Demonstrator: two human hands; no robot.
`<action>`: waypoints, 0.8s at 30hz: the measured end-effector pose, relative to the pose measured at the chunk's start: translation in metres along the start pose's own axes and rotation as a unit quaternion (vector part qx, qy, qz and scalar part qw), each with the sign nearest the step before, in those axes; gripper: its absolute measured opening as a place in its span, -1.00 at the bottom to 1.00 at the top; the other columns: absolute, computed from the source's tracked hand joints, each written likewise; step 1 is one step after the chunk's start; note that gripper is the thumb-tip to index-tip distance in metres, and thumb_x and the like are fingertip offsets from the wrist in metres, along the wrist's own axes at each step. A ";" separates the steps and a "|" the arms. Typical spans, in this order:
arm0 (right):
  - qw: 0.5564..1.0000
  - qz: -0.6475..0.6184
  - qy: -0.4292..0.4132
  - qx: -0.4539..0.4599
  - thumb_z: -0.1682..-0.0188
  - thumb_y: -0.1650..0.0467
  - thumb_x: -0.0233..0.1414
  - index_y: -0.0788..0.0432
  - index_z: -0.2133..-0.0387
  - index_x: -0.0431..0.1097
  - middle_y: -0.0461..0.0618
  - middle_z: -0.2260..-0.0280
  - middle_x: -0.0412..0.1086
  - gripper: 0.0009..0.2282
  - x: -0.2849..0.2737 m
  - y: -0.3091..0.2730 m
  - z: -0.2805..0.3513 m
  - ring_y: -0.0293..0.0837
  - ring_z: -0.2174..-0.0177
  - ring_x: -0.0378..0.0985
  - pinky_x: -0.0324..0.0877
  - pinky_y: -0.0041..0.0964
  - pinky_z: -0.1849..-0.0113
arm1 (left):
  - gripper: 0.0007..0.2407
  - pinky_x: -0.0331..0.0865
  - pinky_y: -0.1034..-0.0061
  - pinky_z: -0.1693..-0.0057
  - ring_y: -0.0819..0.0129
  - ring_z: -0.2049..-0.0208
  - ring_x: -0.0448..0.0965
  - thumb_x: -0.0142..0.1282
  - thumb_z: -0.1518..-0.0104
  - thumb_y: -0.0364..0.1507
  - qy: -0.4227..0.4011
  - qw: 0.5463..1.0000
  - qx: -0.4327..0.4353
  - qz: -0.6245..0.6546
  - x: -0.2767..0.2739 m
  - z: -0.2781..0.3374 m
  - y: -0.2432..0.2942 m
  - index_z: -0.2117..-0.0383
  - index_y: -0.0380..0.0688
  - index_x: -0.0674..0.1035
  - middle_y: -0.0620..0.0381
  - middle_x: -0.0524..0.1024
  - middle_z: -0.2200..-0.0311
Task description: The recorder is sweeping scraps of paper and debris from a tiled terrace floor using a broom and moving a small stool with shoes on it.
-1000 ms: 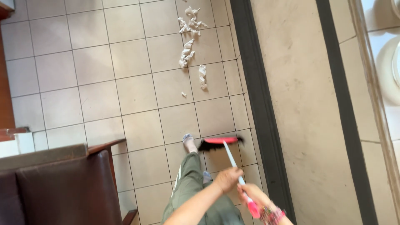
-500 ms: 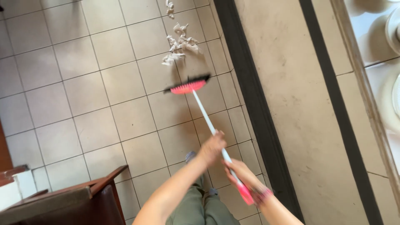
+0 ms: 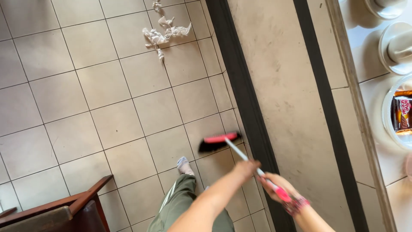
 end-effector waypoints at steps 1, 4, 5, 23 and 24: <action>0.992 0.106 -0.016 -0.072 -0.10 0.38 -0.01 0.28 0.39 0.36 -0.12 0.62 0.35 -0.83 0.032 -0.014 -0.004 -0.37 0.72 0.30 0.14 -0.54 0.70 | -0.81 0.56 0.25 0.08 0.11 0.04 0.61 0.07 -0.13 -0.44 0.000 0.999 -0.030 -0.023 -0.027 -0.007 -0.028 0.13 0.02 0.54 0.07 0.58 0.15; 0.939 0.295 -0.011 -0.176 -0.10 0.34 -0.02 0.20 0.53 0.37 -0.17 0.72 0.24 -0.76 0.135 -0.054 0.029 -0.34 0.78 0.20 0.05 -0.45 0.73 | -0.78 0.54 0.34 -0.02 0.19 -0.04 0.56 0.03 -0.15 -0.49 0.021 0.992 -0.007 -0.121 -0.088 -0.024 -0.111 0.08 0.01 0.47 0.12 0.52 0.07; 0.903 0.376 0.011 -0.205 -0.08 0.33 -0.01 0.20 0.57 0.37 -0.13 0.76 0.23 -0.75 0.168 -0.061 0.048 -0.31 0.79 0.21 0.05 -0.43 0.73 | -0.74 0.55 0.39 -0.07 0.25 -0.08 0.53 0.05 -0.11 -0.55 0.040 0.979 0.046 -0.194 -0.102 -0.024 -0.135 0.07 -0.05 0.43 0.15 0.50 0.06; 0.974 -0.091 -0.201 0.040 -0.01 0.31 -0.19 0.30 0.17 0.37 -0.15 0.68 0.23 -0.69 -0.003 -0.036 0.067 -0.36 0.88 0.08 0.01 -0.50 0.84 | -0.84 0.47 0.10 -0.11 -0.30 -0.13 0.44 0.11 -0.16 -0.51 0.154 0.988 0.016 -0.029 -0.160 0.041 0.077 0.14 -0.11 0.52 -0.14 0.52 0.13; 0.975 -0.087 -0.203 0.039 -0.01 0.31 -0.19 0.30 0.17 0.37 -0.15 0.68 0.23 -0.69 0.009 -0.050 0.063 -0.36 0.88 0.08 0.01 -0.50 0.84 | -0.84 0.47 0.10 -0.11 -0.30 -0.13 0.44 0.11 -0.16 -0.51 0.158 0.987 0.014 -0.031 -0.157 0.026 0.067 0.14 -0.11 0.52 -0.14 0.52 0.13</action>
Point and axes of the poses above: each hand's wrist, its own z-axis away from the middle knuckle, its own x-axis out of the palm, y = z × x, the point moved 3 cm from there along -z, towards the middle knuckle
